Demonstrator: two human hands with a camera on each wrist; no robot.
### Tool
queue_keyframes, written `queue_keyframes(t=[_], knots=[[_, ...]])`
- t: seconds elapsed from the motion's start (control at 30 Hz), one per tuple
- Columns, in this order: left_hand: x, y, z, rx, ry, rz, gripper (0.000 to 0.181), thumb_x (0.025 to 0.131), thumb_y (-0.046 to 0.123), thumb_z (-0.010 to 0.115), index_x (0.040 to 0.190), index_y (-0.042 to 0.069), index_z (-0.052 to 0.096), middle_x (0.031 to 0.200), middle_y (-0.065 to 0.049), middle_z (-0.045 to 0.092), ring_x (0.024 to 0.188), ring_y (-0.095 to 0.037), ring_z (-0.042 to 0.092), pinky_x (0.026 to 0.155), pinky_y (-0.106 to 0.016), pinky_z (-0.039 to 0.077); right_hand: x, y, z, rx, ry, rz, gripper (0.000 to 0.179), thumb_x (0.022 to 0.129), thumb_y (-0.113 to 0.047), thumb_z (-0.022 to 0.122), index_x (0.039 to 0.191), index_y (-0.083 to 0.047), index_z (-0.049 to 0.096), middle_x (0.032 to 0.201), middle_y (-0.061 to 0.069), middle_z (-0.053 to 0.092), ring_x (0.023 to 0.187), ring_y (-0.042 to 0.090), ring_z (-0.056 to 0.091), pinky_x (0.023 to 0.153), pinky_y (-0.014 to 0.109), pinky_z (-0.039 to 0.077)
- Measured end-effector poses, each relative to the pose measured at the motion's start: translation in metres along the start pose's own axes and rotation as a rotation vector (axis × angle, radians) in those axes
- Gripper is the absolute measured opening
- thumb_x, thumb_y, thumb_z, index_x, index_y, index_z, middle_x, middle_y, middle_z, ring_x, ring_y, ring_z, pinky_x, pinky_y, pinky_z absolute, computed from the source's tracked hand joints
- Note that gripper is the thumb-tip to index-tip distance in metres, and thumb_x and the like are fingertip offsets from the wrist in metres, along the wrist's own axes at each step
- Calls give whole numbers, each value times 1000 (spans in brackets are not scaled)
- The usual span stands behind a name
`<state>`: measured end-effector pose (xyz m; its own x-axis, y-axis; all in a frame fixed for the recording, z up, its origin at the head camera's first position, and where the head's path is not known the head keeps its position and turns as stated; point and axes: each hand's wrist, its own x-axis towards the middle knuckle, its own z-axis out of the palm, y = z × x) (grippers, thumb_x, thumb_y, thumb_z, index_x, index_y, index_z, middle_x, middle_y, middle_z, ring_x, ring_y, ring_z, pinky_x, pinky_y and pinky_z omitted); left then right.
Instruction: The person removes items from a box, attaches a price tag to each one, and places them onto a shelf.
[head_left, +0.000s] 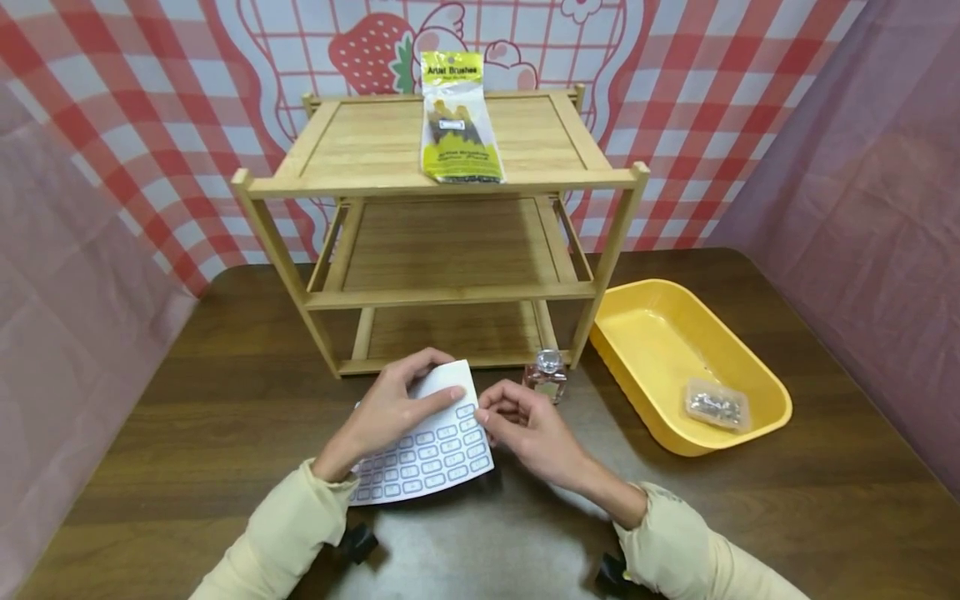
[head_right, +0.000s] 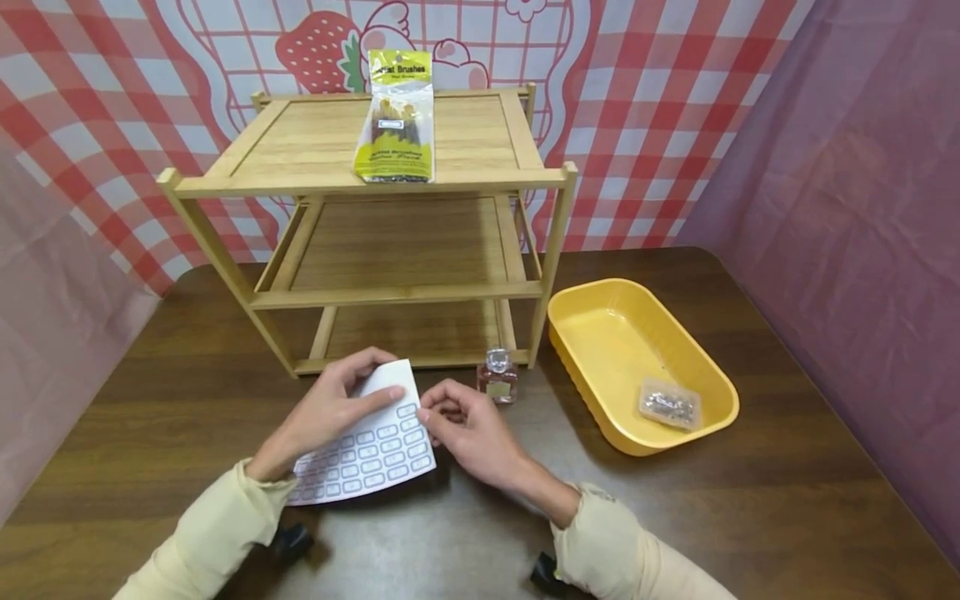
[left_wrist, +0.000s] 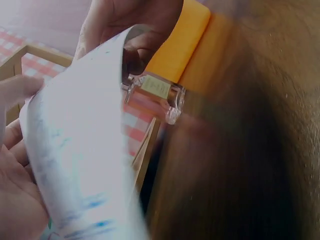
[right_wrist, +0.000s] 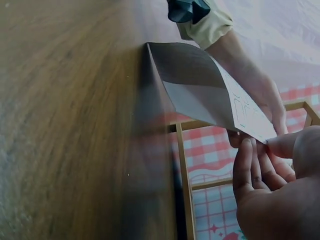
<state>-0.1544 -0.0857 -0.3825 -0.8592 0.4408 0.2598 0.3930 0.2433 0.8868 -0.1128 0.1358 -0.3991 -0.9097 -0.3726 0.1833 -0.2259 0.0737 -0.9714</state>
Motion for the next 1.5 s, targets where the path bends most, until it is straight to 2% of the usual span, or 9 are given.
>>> queue_keyframes(t=[0.13,0.27,0.43,0.7,0.97,1.17,1.5], knots=[[2,2,1,-41,-24,-12,22,97,11,72,116,1,69,92,-4,69,72,-18,60,62,-26,50,-2,1,4,-45,56,-75,11,98,2,65,108,5,61,89,8,69,78,19,65,69,26,57],[4,1,1,-91,-40,-27,21,97,8,70,116,-1,67,90,-6,70,69,-18,62,60,-26,52,-4,4,5,-127,97,-219,24,96,6,68,117,3,57,87,6,72,78,18,66,67,26,56],[5,1,0,-142,-66,-37,20,98,6,67,116,-4,65,85,-8,71,63,-16,63,55,-25,52,-4,8,6,-243,117,-385,26,95,9,68,119,2,60,87,4,71,78,16,67,70,29,59],[6,1,1,-170,-95,-58,19,100,7,66,115,-4,65,81,-8,71,60,-16,63,52,-25,52,-2,11,6,-390,156,-518,28,89,11,73,114,2,64,89,5,73,78,14,70,71,24,60],[6,-1,5,-210,-122,-62,19,100,6,67,116,-3,65,81,-9,72,61,-18,66,54,-26,55,-1,11,6,-485,170,-553,27,87,10,76,109,1,63,89,5,72,78,13,69,72,19,58],[6,-1,5,-195,-125,-57,17,99,5,67,114,-3,65,81,-9,72,62,-20,67,55,-27,55,1,12,4,-517,153,-549,26,86,10,77,106,0,63,91,5,68,78,13,65,69,21,57],[7,-3,6,-148,-141,-29,17,99,5,68,114,-1,67,84,-7,71,64,-18,65,56,-28,55,-2,8,2,-547,141,-442,23,86,6,79,100,-4,63,90,1,61,79,11,59,69,23,56]])
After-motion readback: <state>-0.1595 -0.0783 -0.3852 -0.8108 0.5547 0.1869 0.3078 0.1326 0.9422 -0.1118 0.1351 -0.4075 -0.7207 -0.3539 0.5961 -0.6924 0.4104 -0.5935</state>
